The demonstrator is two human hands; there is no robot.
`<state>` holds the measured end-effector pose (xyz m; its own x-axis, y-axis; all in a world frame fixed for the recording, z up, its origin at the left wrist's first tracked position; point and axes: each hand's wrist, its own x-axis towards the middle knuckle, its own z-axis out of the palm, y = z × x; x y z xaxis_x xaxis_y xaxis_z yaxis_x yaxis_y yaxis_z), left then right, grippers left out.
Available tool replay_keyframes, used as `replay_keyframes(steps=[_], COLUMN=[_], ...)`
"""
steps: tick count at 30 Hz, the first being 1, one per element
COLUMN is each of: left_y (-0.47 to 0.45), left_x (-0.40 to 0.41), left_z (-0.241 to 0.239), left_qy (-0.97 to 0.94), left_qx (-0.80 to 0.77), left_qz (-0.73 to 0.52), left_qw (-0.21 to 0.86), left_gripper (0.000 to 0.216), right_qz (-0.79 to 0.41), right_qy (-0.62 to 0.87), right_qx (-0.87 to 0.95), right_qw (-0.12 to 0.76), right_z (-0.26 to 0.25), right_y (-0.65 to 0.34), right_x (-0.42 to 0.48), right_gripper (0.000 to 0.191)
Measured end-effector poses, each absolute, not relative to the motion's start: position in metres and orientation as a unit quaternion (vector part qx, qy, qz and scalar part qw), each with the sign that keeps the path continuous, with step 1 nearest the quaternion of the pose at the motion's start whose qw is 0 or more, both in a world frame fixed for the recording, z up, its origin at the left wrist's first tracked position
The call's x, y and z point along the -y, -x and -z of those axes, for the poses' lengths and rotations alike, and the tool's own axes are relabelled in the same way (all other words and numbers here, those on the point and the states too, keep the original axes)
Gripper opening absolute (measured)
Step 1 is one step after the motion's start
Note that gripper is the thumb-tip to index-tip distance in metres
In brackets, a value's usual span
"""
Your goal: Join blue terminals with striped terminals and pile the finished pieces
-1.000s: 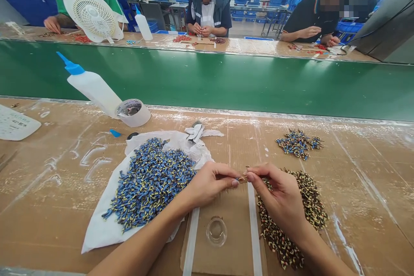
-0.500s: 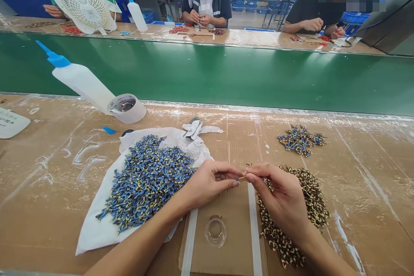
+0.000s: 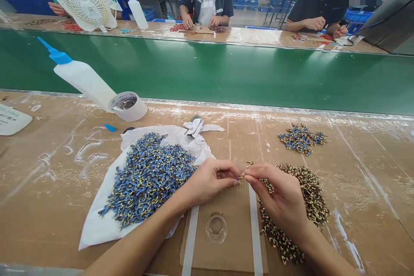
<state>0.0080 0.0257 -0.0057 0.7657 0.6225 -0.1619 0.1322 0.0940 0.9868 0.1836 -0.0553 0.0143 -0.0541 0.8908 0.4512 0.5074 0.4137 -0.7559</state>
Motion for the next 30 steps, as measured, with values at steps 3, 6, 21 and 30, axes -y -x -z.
replay_keyframes(steps=[3, 6, 21, 30], left_y=[-0.0077, -0.0071, -0.0063, -0.0071], left_x=[-0.0263, -0.0267, -0.0279, -0.0276], left_z=[0.0057, 0.005, 0.0054, 0.0053], left_qy=[-0.652, -0.664, -0.681, -0.676], left_qx=[-0.289, -0.286, -0.273, -0.262], left_qz=[-0.18, -0.172, -0.172, -0.178], left_qw=[0.678, 0.669, 0.657, 0.665], left_gripper=[0.005, 0.006, 0.007, 0.005], right_qz=[-0.203, -0.205, -0.194, -0.232], right_qy=[0.502, 0.498, 0.493, 0.51], right_qx=[0.698, 0.7, 0.707, 0.675], right_qw=[0.469, 0.468, 0.468, 0.48], right_z=[-0.0136, -0.0131, -0.0135, -0.015], right_y=[-0.1829, -0.1827, -0.1827, -0.1886], right_x=[0.0545, 0.0542, 0.0556, 0.0555], right_gripper=[0.012, 0.011, 0.011, 0.009])
